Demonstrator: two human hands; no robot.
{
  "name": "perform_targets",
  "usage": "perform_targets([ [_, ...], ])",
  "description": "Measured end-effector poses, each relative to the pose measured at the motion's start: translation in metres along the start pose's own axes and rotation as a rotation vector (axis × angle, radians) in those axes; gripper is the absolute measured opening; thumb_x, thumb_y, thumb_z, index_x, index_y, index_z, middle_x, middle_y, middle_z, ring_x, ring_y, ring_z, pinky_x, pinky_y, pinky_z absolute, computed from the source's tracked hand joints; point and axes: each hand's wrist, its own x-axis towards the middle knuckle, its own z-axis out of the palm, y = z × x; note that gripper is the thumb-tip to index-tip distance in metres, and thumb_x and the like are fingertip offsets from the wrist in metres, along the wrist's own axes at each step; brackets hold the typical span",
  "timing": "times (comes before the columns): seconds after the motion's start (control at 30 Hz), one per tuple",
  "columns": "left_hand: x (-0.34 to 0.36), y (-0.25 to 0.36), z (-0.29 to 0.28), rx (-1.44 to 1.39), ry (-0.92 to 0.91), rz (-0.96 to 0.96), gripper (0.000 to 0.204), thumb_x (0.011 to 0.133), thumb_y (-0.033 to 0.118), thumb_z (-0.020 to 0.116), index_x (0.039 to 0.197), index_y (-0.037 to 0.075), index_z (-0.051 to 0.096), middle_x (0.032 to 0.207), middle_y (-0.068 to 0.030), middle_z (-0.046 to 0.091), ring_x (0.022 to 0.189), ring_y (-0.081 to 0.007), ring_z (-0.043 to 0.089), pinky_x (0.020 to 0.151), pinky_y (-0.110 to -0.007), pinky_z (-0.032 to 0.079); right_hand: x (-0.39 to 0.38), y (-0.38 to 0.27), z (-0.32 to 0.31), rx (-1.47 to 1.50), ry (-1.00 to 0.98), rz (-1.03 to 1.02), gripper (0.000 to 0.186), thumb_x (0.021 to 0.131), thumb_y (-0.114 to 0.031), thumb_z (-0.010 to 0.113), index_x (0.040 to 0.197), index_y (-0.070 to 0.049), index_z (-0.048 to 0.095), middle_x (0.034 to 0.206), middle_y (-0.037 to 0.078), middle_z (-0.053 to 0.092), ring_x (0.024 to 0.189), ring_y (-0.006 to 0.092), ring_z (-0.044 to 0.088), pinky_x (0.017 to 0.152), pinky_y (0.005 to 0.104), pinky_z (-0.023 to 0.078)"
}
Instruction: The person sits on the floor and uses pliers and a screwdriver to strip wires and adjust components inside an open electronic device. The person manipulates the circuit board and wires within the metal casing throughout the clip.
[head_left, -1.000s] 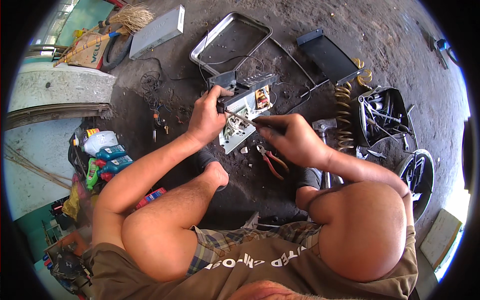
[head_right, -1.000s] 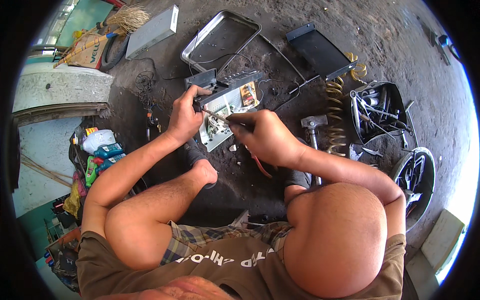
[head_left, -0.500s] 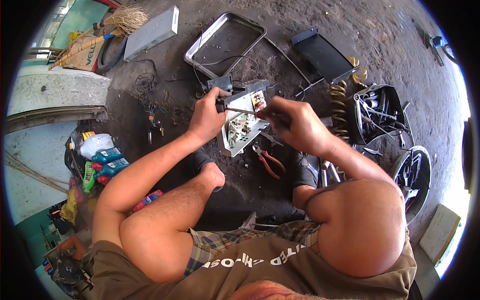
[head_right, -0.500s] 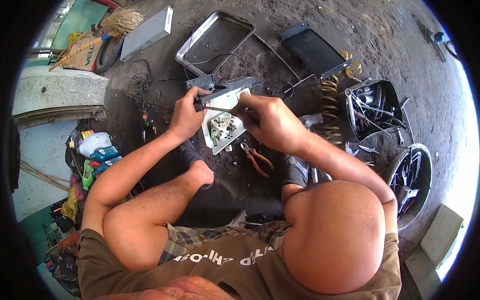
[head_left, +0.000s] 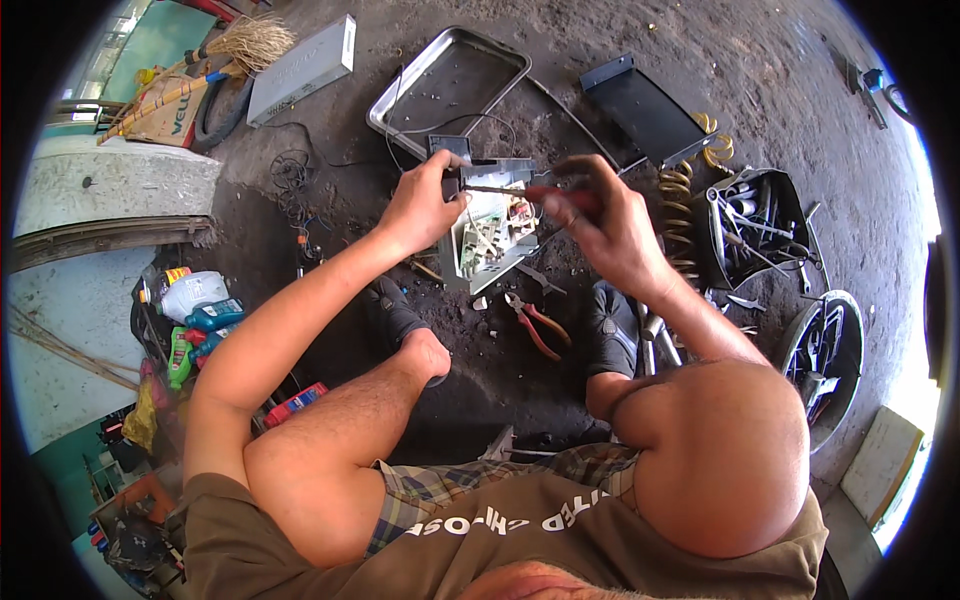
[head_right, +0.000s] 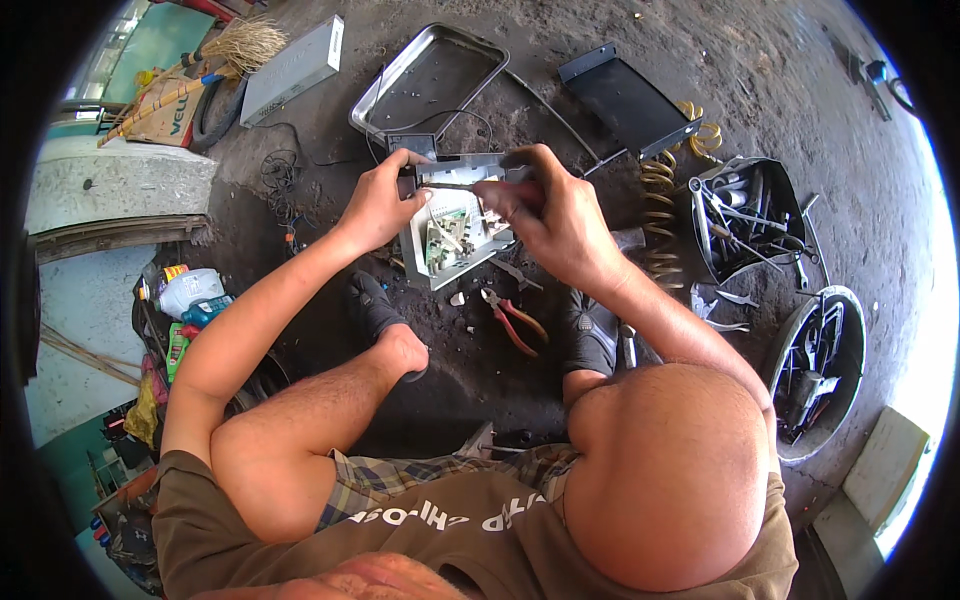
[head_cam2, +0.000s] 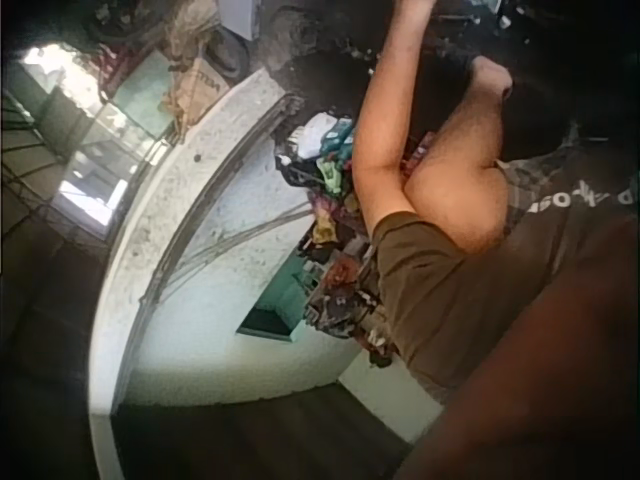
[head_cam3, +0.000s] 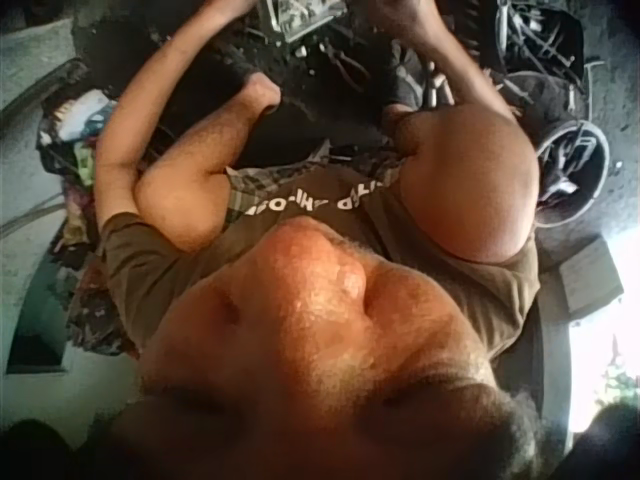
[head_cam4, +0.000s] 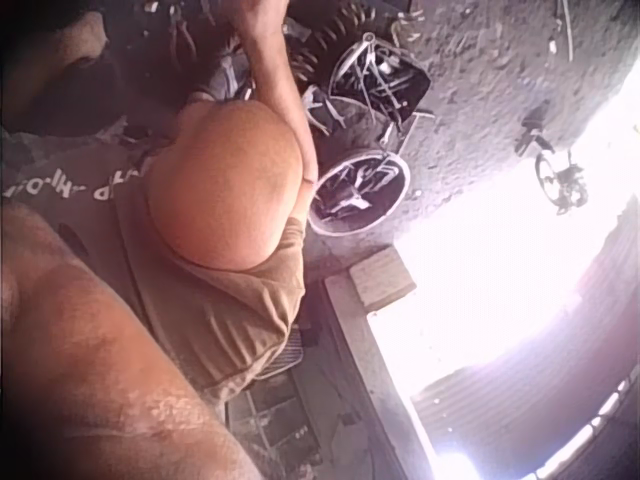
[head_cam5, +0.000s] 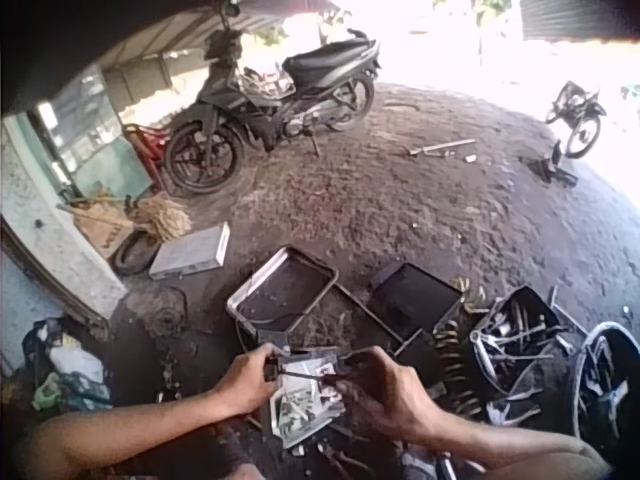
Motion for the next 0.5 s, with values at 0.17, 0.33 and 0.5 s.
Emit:
perform_targets([
  [0.17,0.006,-0.001,-0.004,0.002,-0.041,0.089,0.046,0.090,0.013,0.084,0.130,0.002,0.065,0.119,-0.0218,0.077,0.118,-0.0347,0.076,0.102,-0.043,0.056,0.000,0.011,-0.015,-0.181,-0.051,-0.207,0.018,0.104,-0.010,0.075,0.112,0.001,0.064,0.092,0.010,0.070,0.086,0.0090,0.061,0.075,0.0350,0.055],
  [0.33,0.010,0.002,-0.009,-0.021,-0.116,0.105,0.049,0.088,0.013,0.084,0.132,0.002,0.065,0.121,-0.0202,0.077,0.120,-0.0331,0.075,0.104,-0.042,0.056,0.002,0.022,-0.016,-0.003,-0.031,0.085,0.018,0.104,-0.011,0.075,0.113,0.002,0.065,0.097,0.013,0.076,0.087,0.0142,0.069,0.077,0.0339,0.056],
  [0.5,0.015,-0.001,-0.014,-0.046,-0.157,0.180,0.056,0.087,0.010,0.083,0.139,0.004,0.063,0.131,-0.0193,0.074,0.127,-0.0307,0.072,0.109,-0.041,0.053,-0.002,0.021,-0.021,-0.047,-0.032,-0.059,0.018,0.106,-0.013,0.072,0.115,0.002,0.065,0.101,0.012,0.081,0.090,0.0118,0.070,0.077,0.0323,0.056],
])
